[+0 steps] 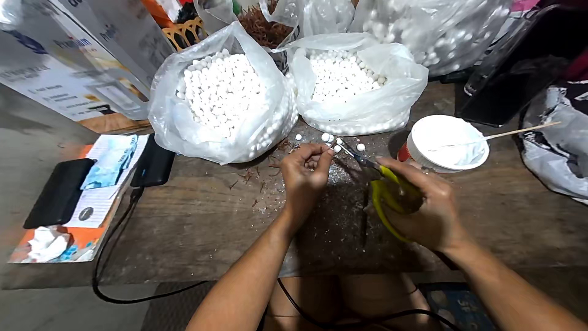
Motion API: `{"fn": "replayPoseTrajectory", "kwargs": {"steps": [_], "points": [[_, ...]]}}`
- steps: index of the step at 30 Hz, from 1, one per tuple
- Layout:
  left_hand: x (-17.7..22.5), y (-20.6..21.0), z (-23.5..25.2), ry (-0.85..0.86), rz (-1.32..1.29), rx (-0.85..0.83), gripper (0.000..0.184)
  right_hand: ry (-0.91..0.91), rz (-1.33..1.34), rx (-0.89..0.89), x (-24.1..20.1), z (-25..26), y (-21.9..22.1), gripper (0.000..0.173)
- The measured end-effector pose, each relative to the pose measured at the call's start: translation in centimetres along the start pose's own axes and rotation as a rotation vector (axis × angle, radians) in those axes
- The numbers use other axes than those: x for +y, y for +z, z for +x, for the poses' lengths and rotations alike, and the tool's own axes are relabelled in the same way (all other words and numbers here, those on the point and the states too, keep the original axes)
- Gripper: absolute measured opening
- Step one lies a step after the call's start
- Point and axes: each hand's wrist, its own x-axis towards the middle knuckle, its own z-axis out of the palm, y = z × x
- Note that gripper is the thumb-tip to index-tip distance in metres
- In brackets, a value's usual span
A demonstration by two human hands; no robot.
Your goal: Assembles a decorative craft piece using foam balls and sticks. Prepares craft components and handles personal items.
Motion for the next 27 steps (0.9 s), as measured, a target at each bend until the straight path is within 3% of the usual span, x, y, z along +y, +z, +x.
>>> {"fn": "replayPoseTrajectory", "kwargs": {"steps": [9,13,27], "points": [[-0.1,0.3,-0.2,0.067,0.078,0.004,0.003,0.036,-0.055,-0.036,0.2,0.5,0.4,0.063],[0.0,0.3,-0.2,0.087,0.116,-0.014,0.004,0.035,-0.049,-0.014,0.4,0.4,0.6,0.053],[0.2,0.5,-0.3,0.047,0.025,-0.006,0.003,0.035,0.187,-0.015,0.1,-0.1,1.2,0.039]]}}
